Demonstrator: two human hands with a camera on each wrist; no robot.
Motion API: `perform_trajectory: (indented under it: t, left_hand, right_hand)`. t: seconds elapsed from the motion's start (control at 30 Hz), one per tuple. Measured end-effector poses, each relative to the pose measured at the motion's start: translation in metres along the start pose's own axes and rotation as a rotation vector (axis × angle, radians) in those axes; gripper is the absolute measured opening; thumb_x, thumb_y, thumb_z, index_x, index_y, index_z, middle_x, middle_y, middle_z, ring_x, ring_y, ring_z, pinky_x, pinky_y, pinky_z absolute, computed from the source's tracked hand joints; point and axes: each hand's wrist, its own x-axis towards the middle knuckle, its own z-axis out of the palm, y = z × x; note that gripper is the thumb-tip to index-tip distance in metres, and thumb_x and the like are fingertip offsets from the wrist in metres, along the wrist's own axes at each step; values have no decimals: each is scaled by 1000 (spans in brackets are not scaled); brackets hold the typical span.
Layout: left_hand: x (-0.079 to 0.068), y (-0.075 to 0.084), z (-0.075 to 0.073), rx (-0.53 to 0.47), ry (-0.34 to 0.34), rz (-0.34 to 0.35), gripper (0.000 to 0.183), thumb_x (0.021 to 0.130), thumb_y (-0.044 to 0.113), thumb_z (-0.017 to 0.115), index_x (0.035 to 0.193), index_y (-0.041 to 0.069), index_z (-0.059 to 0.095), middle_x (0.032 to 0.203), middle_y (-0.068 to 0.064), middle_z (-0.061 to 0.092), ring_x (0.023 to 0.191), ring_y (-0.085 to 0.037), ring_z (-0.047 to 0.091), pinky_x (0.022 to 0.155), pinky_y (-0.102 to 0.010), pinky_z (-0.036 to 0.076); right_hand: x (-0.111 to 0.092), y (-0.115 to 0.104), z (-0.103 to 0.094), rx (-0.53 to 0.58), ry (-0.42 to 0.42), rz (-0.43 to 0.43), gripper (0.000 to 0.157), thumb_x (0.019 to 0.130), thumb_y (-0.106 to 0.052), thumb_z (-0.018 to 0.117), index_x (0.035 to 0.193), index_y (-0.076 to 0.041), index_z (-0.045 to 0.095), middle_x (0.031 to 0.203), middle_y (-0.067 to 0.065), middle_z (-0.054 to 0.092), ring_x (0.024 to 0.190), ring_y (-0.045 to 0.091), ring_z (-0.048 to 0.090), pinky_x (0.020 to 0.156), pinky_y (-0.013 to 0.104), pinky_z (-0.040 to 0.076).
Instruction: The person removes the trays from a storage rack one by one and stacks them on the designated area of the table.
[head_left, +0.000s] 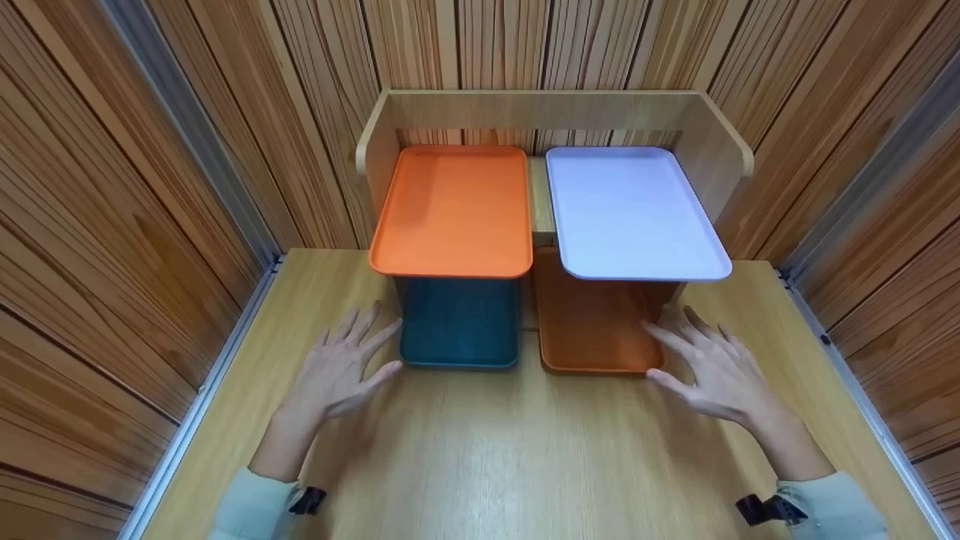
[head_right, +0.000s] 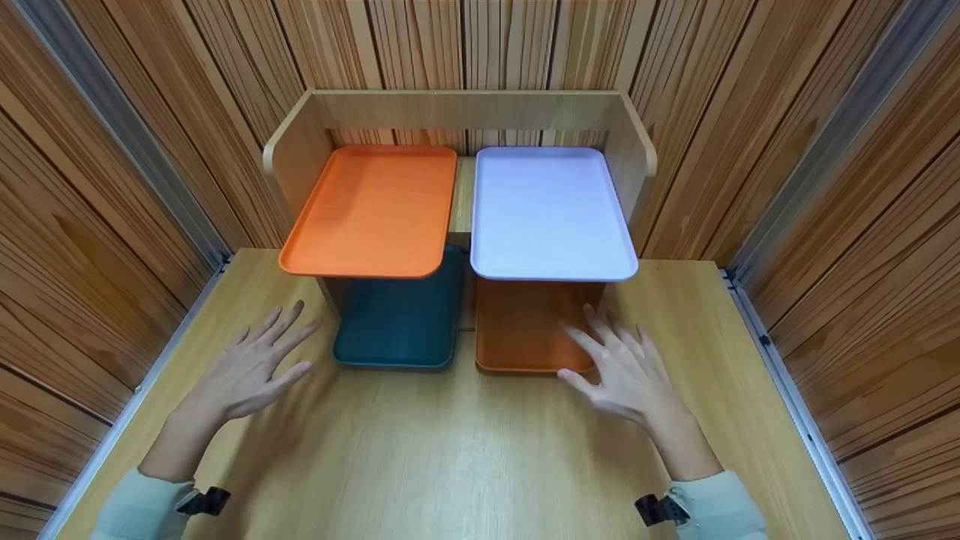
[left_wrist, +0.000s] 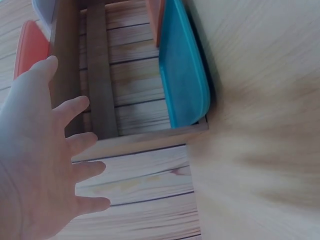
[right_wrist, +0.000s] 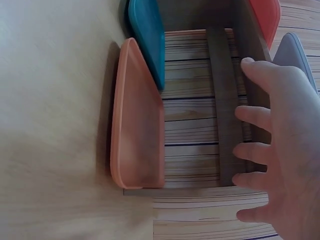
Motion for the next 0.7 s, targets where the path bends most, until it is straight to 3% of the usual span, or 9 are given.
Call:
perform_trajectory:
  t: [0.17, 0.3, 0.5, 0.6, 0.7]
  left_hand:
    - [3, -10, -11, -29, 23, -25, 69, 112, 56, 57, 169, 18, 53, 188, -17, 28, 173, -51, 28, 130, -86, 33]
    - [11, -21, -23, -90, 61, -22, 67, 115, 50, 54, 173, 17, 46, 187, -18, 29, 172, -52, 28, 130, -86, 34]
    - [25, -35, -39, -218, 227, -34, 62, 117, 35, 56, 173, 11, 44, 181, -21, 41, 168, -53, 37, 135, -78, 34]
    - [31, -38, -47, -256, 346, -45, 59, 116, 29, 59, 171, 8, 48, 175, -22, 51, 155, -55, 55, 127, -77, 46]
    - [37, -40, -57, -252, 455, -57, 58, 113, 23, 64, 167, 7, 53, 164, -25, 62, 109, -52, 75, 101, -72, 62]
  right_hand:
    - [1, 5, 1, 17, 81, -28, 67, 99, -42, 77, 160, -17, 64, 168, 25, 58, 155, 58, 53, 118, 88, 44]
    - [1, 6, 1, 81, 163, -4, 62, 101, -31, 75, 159, -14, 64, 166, 27, 60, 149, 58, 59, 113, 85, 49]
    - [1, 4, -4, 298, 239, 107, 51, 113, -16, 58, 163, -6, 58, 165, 28, 60, 147, 58, 60, 111, 81, 51]
    - [3, 2, -8, 418, 252, 185, 49, 119, -18, 49, 165, -3, 54, 166, 27, 60, 148, 53, 60, 124, 39, 55]
    - [5, 1, -14, 515, 248, 265, 51, 122, -24, 41, 168, -5, 51, 167, 27, 58, 148, 47, 61, 112, 0, 39]
